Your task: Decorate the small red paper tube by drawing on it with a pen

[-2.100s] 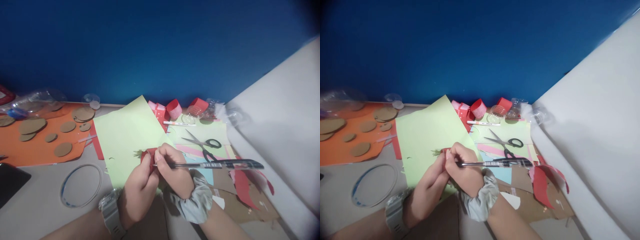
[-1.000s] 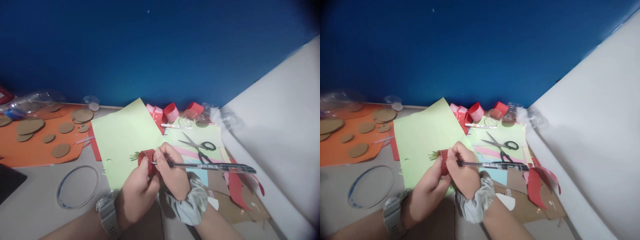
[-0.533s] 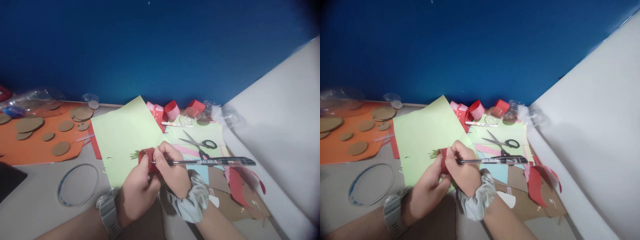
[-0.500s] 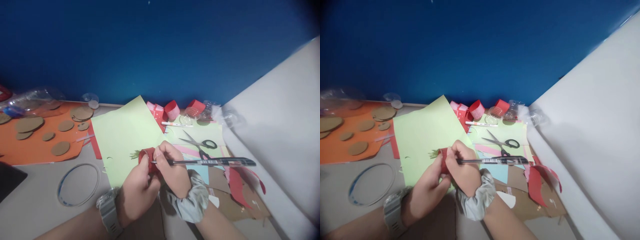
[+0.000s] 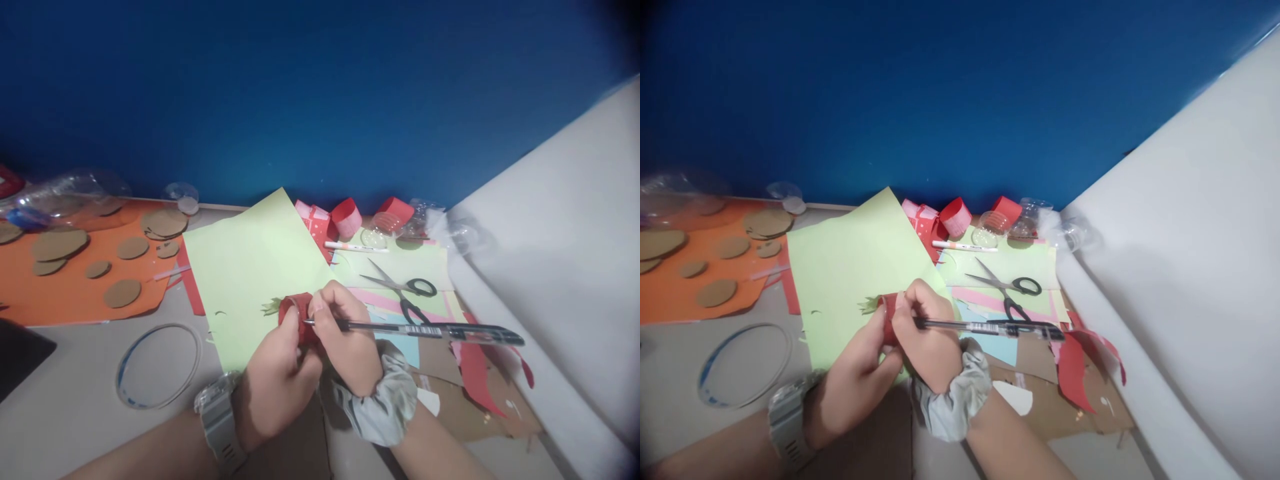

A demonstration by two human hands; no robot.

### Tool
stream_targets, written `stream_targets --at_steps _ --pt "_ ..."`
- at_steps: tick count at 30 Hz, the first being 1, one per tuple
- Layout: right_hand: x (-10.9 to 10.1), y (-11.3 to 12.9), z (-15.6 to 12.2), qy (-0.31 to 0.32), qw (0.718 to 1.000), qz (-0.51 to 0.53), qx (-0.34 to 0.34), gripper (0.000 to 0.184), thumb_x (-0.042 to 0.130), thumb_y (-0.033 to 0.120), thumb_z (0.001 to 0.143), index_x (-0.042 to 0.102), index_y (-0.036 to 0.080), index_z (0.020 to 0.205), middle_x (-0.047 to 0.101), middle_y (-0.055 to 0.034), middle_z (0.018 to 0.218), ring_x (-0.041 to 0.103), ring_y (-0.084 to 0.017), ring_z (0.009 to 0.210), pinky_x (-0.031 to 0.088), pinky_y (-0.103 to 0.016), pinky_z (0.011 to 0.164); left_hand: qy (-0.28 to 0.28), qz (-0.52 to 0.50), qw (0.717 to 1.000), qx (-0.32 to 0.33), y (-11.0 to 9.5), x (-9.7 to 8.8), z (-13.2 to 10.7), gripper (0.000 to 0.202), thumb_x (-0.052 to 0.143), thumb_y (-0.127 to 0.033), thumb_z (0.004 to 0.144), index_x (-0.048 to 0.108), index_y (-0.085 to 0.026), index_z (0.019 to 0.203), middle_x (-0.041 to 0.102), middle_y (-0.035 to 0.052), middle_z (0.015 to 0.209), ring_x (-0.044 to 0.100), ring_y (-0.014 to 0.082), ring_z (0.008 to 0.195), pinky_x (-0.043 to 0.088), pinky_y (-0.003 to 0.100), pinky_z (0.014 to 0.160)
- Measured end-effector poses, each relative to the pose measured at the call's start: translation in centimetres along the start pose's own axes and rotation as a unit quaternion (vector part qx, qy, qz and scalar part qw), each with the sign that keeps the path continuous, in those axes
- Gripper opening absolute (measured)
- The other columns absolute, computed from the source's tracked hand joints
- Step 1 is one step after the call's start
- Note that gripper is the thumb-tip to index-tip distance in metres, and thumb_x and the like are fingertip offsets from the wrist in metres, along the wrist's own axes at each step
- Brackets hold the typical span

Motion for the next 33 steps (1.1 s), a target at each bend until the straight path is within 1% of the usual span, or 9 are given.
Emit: stream_targets --at_steps 3,8,12,17,22,26,31,33 --pt "0.19 0.0 -0.11 0.021 1.0 0.008 -0.012 0.024 0.048 0.025 0.091 0.043 0.021 0.068 0.04 0.0058 0.059 0.039 -0.01 0.053 0.032 -0.024 0.051 0.004 0.002 1.0 0.001 -0.09 0.02 -0.02 0.034 0.044 -0.008 0.083 0.05 -0.018 0.114 0.064 0.0023 0.091 0.063 0.0189 0.09 0.048 0.027 0.077" --pt "0.0 -0.22 -0.17 -0.002 1.0 0.004 -0.003 0.024 0.048 0.025 0.091 0.042 0.022 0.069 0.041 0.0058 0.06 0.038 -0.01 0.053 0.031 -0.024 0.051 0.003 -0.002 1.0 0.01 -0.15 0.04 -0.01 0.035 0.043 -0.007 0.084 0.048 -0.019 0.115 0.063 0.0013 0.095 0.062 0.017 0.092 0.048 0.025 0.081" --pt "0.23 -0.06 -0.07 0.027 0.999 0.006 -0.016 0.025 0.048 0.026 0.091 0.042 0.021 0.068 0.04 0.0059 0.059 0.038 -0.01 0.053 0.032 -0.024 0.051 0.005 0.006 1.0 0.006 0.02 0.04 0.03 0.03 0.043 -0.009 0.085 0.049 -0.019 0.113 0.061 -0.0003 0.087 0.062 0.0167 0.085 0.048 0.025 0.073" --pt "-0.05 -0.33 -0.16 -0.001 1.0 0.005 0.004 0.024 0.048 0.024 0.091 0.042 0.021 0.068 0.04 0.0057 0.06 0.039 -0.01 0.053 0.033 -0.024 0.051 0.012 -0.007 1.0 0.002 -0.14 -0.03 -0.07 0.032 0.043 -0.006 0.083 0.049 -0.019 0.111 0.062 0.0 0.089 0.062 0.016 0.085 0.048 0.024 0.075" --pt "0.32 0.09 -0.17 0.032 0.999 0.016 -0.014 0.025 0.048 0.023 0.09 0.041 0.022 0.067 0.039 0.006 0.059 0.038 -0.01 0.053 0.033 -0.024 0.05 0.006 -0.002 1.0 0.006 -0.16 -0.12 -0.14 0.03 0.043 -0.007 0.083 0.049 -0.019 0.11 0.06 0.0001 0.086 0.061 0.0165 0.084 0.048 0.024 0.073" --pt "0.12 0.18 0.0 0.008 1.0 0.004 -0.012 0.022 0.047 0.02 0.089 0.042 0.021 0.068 0.039 0.0063 0.059 0.039 -0.01 0.052 0.033 -0.023 0.05 0.009 -0.006 1.0 0.0 -0.05 0.01 -0.09 0.03 0.043 -0.007 0.083 0.049 -0.018 0.111 0.062 0.0013 0.089 0.062 0.0168 0.083 0.048 0.026 0.074" --pt "0.35 0.54 0.01 0.041 0.999 0.011 -0.034 0.026 0.048 0.021 0.09 0.038 0.022 0.065 0.04 0.0064 0.058 0.039 -0.009 0.052 0.034 -0.022 0.05 0.004 0.001 1.0 0.002 0.11 0.09 -0.02 0.028 0.043 -0.011 0.087 0.048 -0.018 0.113 0.059 0.0 0.085 0.061 0.016 0.08 0.048 0.025 0.071" --pt "0.3 0.45 -0.02 0.036 0.999 0.008 -0.03 0.026 0.048 0.021 0.09 0.039 0.022 0.066 0.039 0.0065 0.058 0.039 -0.009 0.052 0.034 -0.023 0.05 0.004 0.001 1.0 -0.002 0.17 0.05 0.0 0.027 0.042 -0.011 0.087 0.047 -0.018 0.113 0.059 0.0 0.086 0.061 0.016 0.081 0.048 0.025 0.071"
Point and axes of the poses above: each hand's wrist, its own z-axis towards the middle knuckle, its own x-axis out of the palm, y = z × x, the point moved 5 cm from there along z, towards the middle knuckle
